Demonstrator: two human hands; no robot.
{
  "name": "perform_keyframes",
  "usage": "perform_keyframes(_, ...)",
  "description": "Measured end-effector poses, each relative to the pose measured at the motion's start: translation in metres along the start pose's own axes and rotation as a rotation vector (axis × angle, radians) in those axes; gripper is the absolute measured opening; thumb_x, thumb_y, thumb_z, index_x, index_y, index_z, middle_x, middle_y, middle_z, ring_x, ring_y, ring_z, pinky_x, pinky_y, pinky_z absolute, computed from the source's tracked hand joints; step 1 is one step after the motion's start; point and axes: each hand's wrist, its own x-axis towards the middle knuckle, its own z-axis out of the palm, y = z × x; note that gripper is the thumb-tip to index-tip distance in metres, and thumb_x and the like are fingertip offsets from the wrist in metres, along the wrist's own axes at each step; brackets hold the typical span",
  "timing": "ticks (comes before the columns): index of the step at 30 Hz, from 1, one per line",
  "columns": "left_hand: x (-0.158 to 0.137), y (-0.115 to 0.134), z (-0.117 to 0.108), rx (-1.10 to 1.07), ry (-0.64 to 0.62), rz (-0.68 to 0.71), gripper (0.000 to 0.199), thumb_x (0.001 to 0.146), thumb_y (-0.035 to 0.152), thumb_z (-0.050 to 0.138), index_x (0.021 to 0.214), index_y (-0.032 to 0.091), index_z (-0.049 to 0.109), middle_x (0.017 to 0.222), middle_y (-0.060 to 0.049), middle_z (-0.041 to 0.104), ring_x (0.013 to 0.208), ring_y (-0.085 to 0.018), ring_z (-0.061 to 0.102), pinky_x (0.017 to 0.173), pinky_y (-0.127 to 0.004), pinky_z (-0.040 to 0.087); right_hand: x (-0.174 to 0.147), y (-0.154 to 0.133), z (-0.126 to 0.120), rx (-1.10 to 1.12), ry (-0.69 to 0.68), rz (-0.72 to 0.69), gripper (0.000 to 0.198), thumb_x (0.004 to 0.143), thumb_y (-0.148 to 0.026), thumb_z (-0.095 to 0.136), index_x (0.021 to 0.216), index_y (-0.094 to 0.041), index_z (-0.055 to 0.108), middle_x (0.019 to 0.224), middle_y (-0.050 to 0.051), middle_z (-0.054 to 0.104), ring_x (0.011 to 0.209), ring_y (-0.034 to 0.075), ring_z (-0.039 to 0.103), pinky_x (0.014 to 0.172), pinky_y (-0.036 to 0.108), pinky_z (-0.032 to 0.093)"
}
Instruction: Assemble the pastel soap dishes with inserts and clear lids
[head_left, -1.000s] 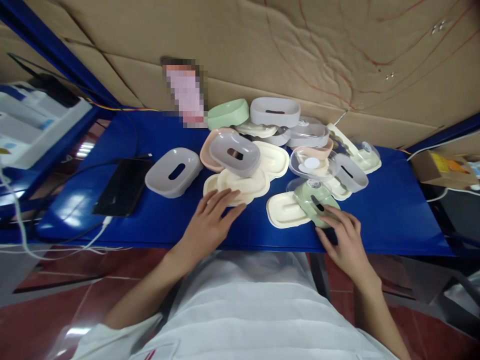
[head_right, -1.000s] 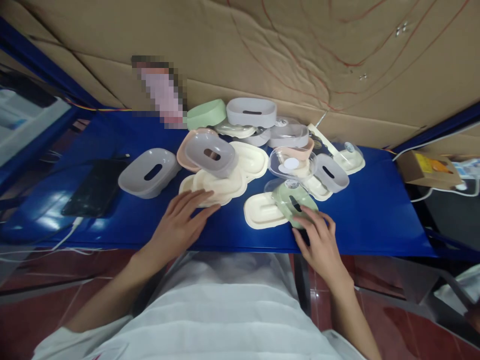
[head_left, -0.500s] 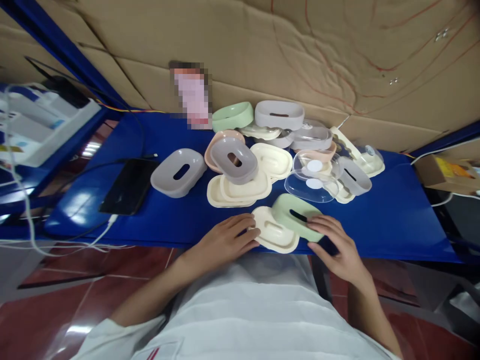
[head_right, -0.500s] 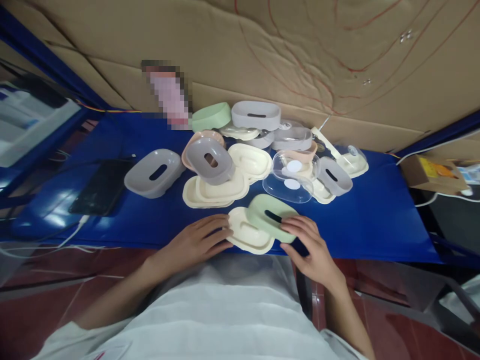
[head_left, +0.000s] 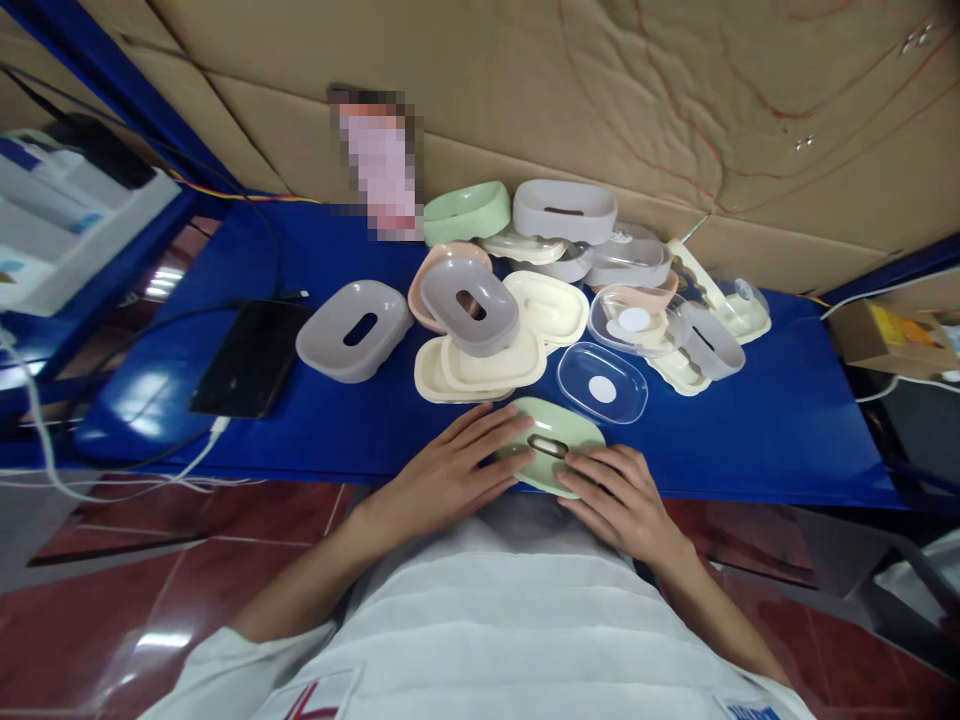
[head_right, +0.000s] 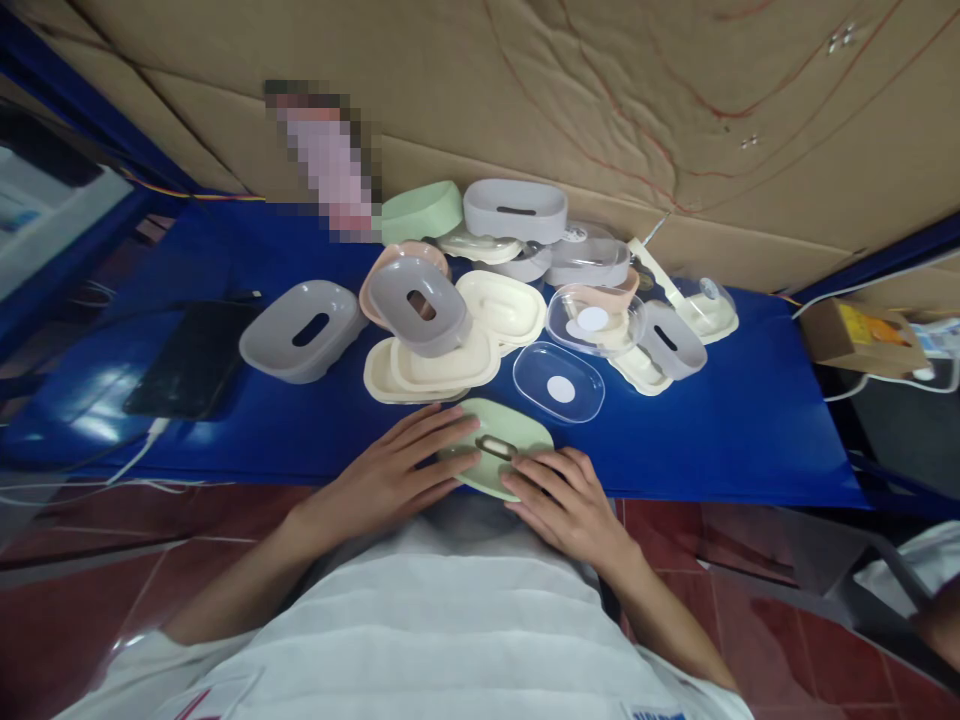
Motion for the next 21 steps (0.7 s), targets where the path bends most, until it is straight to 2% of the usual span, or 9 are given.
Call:
perform_keyframes(8, 0.005, 0.0, 0.006, -0.002, -0.076, -0.007, 0.037, 0.108, 0.022, 0.062, 0.146, 0.02, 0.062, 0.159, -0.011, 0.061, 0.157, -0.029, 0.047, 0.126, -0.053, 0.049, -0.009, 0.007, 0.003, 0.101, -0.003, 0.1, 0.061, 0.102, -0.025, 0.074, 0.159, -0.023, 0.053, 0.133, 0.012, 0.077, 0.128, 0.03, 0.067, 0.106, 0.051, 0.054)
perform_keyframes(15, 0.006, 0.003, 0.004, 0.054, -0.081, -0.007, 0.03, 0.107, 0.021, 0.062, 0.137, 0.02, 0.067, 0.151, -0.011, 0.066, 0.152, -0.032, 0.053, 0.118, -0.051, 0.054, -0.007, 0.009, 0.0, 0.005, -0.083, 0.048, 0.051, 0.102, -0.025, 0.073, 0.152, -0.026, 0.061, 0.138, 0.009, 0.076, 0.134, 0.028, 0.066, 0.114, 0.05, 0.051)
perform_keyframes(17, 0.007, 0.004, 0.004, 0.049, -0.073, -0.011, 0.029, 0.108, 0.022, 0.062, 0.137, 0.02, 0.067, 0.15, -0.01, 0.067, 0.15, -0.031, 0.054, 0.118, -0.049, 0.054, -0.008, 0.014, -0.002, 0.021, -0.083, 0.043, 0.049, 0.104, -0.032, 0.071, 0.152, -0.026, 0.061, 0.142, 0.01, 0.074, 0.137, 0.029, 0.065, 0.115, 0.05, 0.051)
perform_keyframes(19, 0.007, 0.005, 0.003, 0.032, -0.061, -0.019, 0.029, 0.108, 0.024, 0.062, 0.137, 0.021, 0.067, 0.15, -0.01, 0.067, 0.151, -0.03, 0.053, 0.119, -0.048, 0.053, -0.009, 0.024, -0.006, 0.022, -0.049, 0.109, 0.053, 0.106, -0.041, 0.068, 0.156, -0.025, 0.057, 0.148, 0.012, 0.07, 0.142, 0.031, 0.061, 0.116, 0.053, 0.049)
perform_keyframes(21, 0.006, 0.004, 0.002, 0.014, -0.049, -0.025, 0.029, 0.108, 0.026, 0.063, 0.136, 0.021, 0.067, 0.149, -0.009, 0.067, 0.151, -0.029, 0.053, 0.119, -0.047, 0.053, -0.009, 0.038, -0.01, -0.05, -0.012, 0.249, 0.054, 0.107, -0.042, 0.065, 0.157, -0.024, 0.056, 0.155, 0.014, 0.065, 0.146, 0.034, 0.057, 0.118, 0.057, 0.046)
